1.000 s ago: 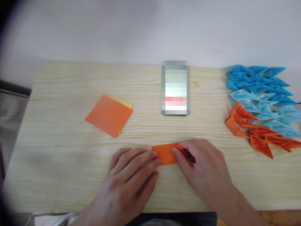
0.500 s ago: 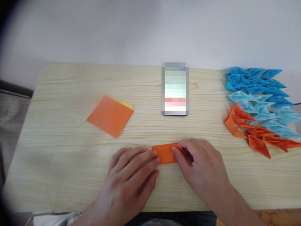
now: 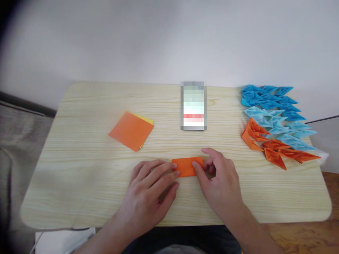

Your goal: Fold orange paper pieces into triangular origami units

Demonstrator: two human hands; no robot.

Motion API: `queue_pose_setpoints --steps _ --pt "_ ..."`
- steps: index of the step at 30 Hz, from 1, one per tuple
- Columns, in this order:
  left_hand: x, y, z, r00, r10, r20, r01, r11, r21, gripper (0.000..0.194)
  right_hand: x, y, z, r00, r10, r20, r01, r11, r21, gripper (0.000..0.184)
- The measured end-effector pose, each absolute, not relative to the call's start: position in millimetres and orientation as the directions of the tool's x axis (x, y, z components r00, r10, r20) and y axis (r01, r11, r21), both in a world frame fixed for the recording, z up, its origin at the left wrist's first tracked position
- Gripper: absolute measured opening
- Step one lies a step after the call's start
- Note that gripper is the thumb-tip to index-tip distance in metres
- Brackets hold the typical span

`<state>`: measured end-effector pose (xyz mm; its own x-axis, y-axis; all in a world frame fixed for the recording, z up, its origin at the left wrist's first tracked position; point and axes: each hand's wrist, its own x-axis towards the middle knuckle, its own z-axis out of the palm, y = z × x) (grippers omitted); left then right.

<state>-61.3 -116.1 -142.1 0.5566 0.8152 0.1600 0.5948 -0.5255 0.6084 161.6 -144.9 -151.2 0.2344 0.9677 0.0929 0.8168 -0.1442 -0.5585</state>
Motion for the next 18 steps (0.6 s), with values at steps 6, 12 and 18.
queue_pose_setpoints --steps 6,12,18 --pt "-61.0 -117.6 -143.1 0.556 0.813 0.174 0.602 -0.538 0.590 0.023 164.5 -146.6 -153.4 0.237 0.961 0.141 0.803 -0.113 -0.585 0.043" --pt "-60.4 -116.2 -143.6 0.550 0.816 0.178 0.610 -0.538 0.582 0.022 165.0 -147.9 -155.9 0.170 0.965 0.198 0.842 -0.038 -0.539 0.015" --pt "-59.4 -115.5 -141.4 0.548 0.816 0.182 0.616 -0.541 0.572 0.019 150.2 -150.5 -152.4 0.165 0.964 0.208 0.901 -0.061 -0.429 0.026"
